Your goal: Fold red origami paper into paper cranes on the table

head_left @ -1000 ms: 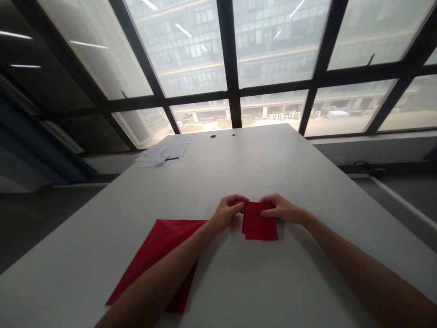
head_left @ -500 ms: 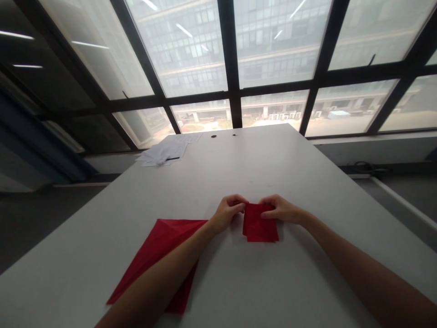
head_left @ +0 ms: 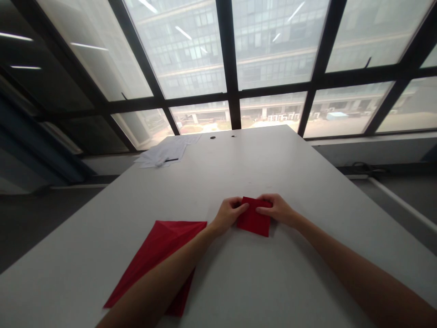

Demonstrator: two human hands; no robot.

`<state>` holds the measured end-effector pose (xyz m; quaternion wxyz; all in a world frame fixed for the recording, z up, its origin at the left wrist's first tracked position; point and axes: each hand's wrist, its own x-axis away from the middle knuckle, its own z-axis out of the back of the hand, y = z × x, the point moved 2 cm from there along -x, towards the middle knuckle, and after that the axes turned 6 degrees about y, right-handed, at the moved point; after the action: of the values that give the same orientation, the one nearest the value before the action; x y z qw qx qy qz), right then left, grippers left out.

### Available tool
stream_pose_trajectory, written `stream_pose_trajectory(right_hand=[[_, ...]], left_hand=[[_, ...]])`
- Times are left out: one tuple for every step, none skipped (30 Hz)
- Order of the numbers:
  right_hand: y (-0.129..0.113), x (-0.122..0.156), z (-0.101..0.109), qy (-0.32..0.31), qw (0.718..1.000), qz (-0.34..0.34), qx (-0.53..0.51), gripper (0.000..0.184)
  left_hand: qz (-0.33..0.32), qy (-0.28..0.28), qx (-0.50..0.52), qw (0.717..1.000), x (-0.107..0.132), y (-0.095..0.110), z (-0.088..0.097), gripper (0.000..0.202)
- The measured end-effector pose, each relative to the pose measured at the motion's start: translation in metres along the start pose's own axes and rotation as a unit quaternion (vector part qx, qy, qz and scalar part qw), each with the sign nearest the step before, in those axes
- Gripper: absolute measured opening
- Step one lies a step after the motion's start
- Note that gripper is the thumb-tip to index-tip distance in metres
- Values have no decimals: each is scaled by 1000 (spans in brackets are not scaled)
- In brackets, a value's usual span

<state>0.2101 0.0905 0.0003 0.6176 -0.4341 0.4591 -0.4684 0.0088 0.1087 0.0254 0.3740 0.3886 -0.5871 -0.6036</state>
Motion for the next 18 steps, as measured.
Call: stream_pose_trajectory(right_hand=[[1, 0, -1, 15, 1000, 4, 11, 22], [1, -1, -1, 28, 999, 7, 22, 22], [2, -1, -2, 37, 999, 9, 32, 22], [2, -1, -3, 40, 998, 10, 37, 23], [2, -1, -3, 39, 998, 11, 40, 23], [2, -1, -4, 35, 998, 14, 40, 23], [2, 0, -4, 31, 999, 17, 39, 23], [2, 0, -4, 31, 999, 21, 37, 23], [1, 0, -4, 34, 999, 23, 36, 24], [1, -1, -4, 37, 999, 23, 32, 25], [1, -1, -4, 39, 999, 19, 24, 27], [2, -1, -5, 40, 999, 12, 12, 28], [2, -1, -5, 39, 999, 1, -5, 30], [3, -2, -6, 36, 999, -10, -23, 31], [3, -2, -7, 33, 998, -20, -41, 32], [3, -2, -8, 32, 998, -26, -56, 33], [2, -3, -8, 37, 997, -28, -63, 34], [2, -3, -8, 46, 996, -26, -65, 34]], left_hand=[[-1, 8, -3, 1000, 0, 0, -1, 33], [-2, 16, -8, 1000, 0, 1, -1, 32], [-4, 22, -16, 1000, -1, 1, -2, 32], [-5, 27, -25, 999, -1, 1, -2, 32], [-6, 32, -33, 999, -2, 0, -3, 32], [-5, 39, -39, 998, -2, 0, -3, 32], [-2, 49, -36, 998, -3, -2, -3, 32], [5, 64, -24, 998, -3, -3, -3, 33], [11, 81, -8, 997, -3, -5, -2, 33], [18, 98, 11, 995, -4, -7, -1, 34], [22, 113, 28, 993, -4, -9, 0, 36], [24, 124, 41, 991, -5, -11, 1, 37], [23, 129, 48, 990, -5, -13, 3, 38], [21, 131, 52, 990, -6, -15, 4, 40], [19, 132, 56, 989, -7, -16, 5, 41], [16, 132, 59, 989, -8, -18, 6, 42], [14, 133, 61, 989, -8, -19, 7, 43], [11, 133, 61, 989, -9, -20, 7, 45]])
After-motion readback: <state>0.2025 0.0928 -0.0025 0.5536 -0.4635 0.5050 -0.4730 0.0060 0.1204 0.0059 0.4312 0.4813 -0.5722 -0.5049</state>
